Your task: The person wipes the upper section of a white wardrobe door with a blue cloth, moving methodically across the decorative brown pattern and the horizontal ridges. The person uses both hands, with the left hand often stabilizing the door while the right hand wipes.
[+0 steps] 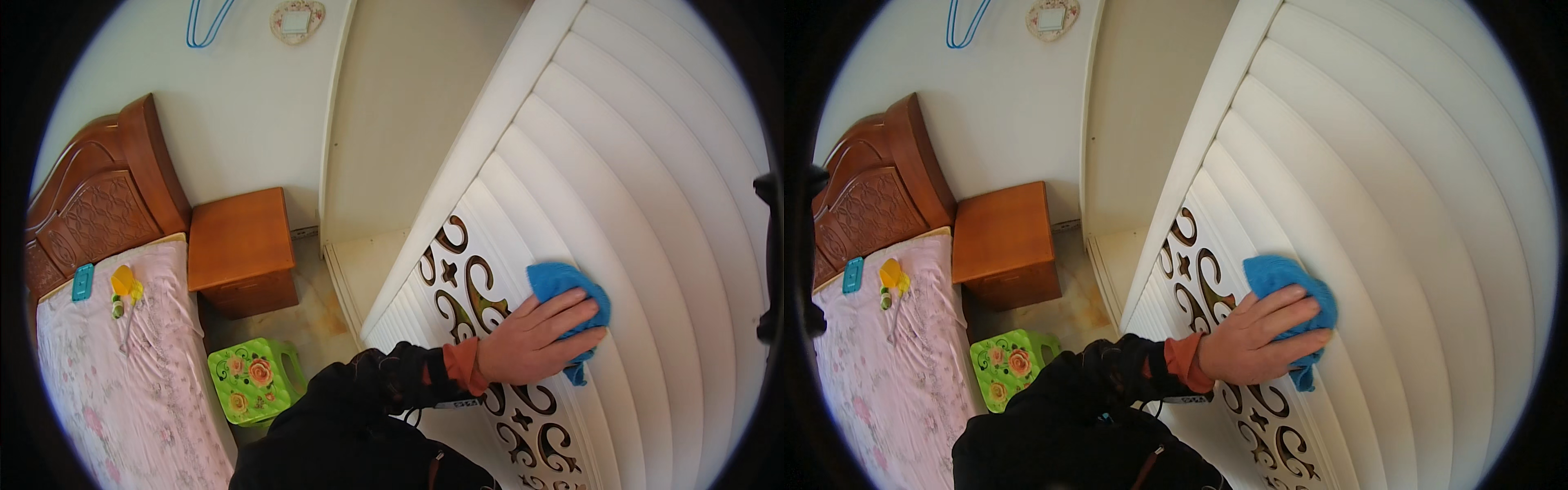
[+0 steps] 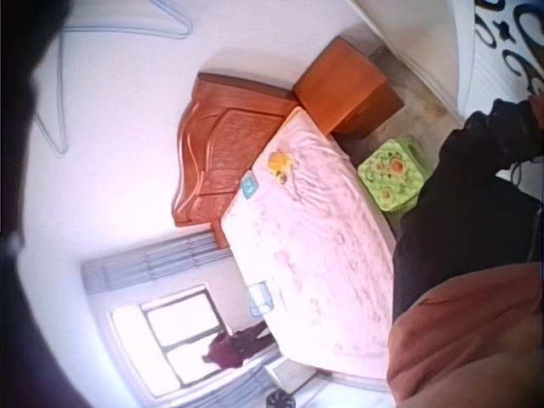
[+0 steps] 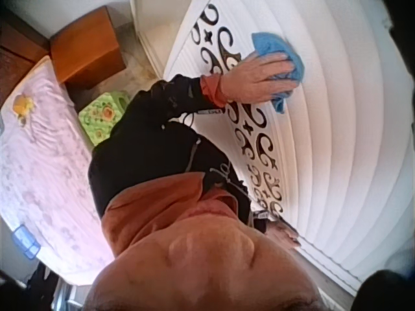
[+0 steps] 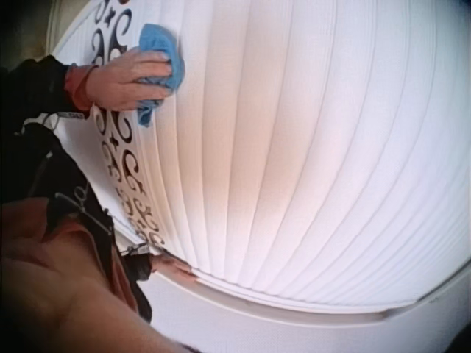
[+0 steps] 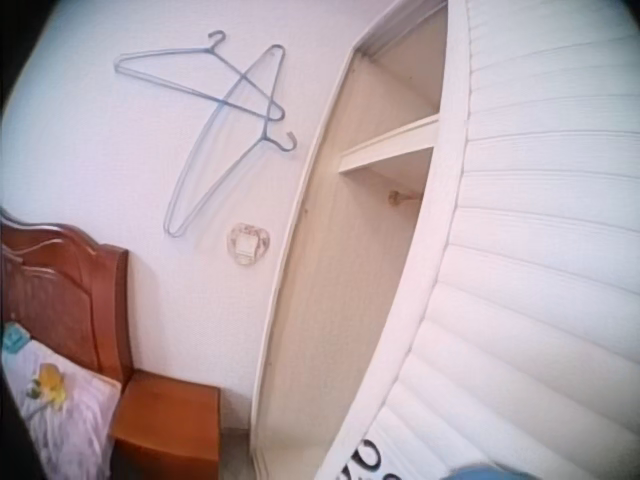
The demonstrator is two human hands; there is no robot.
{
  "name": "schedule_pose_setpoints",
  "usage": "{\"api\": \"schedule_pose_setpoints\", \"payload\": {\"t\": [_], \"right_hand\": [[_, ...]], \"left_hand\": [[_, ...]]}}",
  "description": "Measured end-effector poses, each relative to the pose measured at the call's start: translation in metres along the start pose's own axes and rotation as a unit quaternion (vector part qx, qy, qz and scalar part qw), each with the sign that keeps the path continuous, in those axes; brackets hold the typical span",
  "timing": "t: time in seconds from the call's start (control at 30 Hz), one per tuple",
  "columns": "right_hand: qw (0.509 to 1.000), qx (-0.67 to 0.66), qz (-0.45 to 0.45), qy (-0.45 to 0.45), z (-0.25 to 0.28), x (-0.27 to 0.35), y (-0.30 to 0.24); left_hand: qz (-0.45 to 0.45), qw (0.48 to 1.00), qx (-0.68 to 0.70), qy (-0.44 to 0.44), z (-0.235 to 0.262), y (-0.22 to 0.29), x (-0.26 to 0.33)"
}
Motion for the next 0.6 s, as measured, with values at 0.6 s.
{"api": "schedule_pose_setpoints", "payload": {"t": [0.6], "right_hand": [[0.994,-0.112,0.0,0.006,-0.029,0.005,0.051]], "left_hand": [[0.051,0.994,0.01,0.1,0.025,-0.05,0.014]]}}
Point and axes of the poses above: each hand's wrist, its own x-axis away from the middle knuckle, its own z-axis out of the back of the hand, y = z × x, the point moved 8 cm from there along -x, towards the middle knuckle, and after that the axes turned 3 degrees about x, right-handed, at the moved point
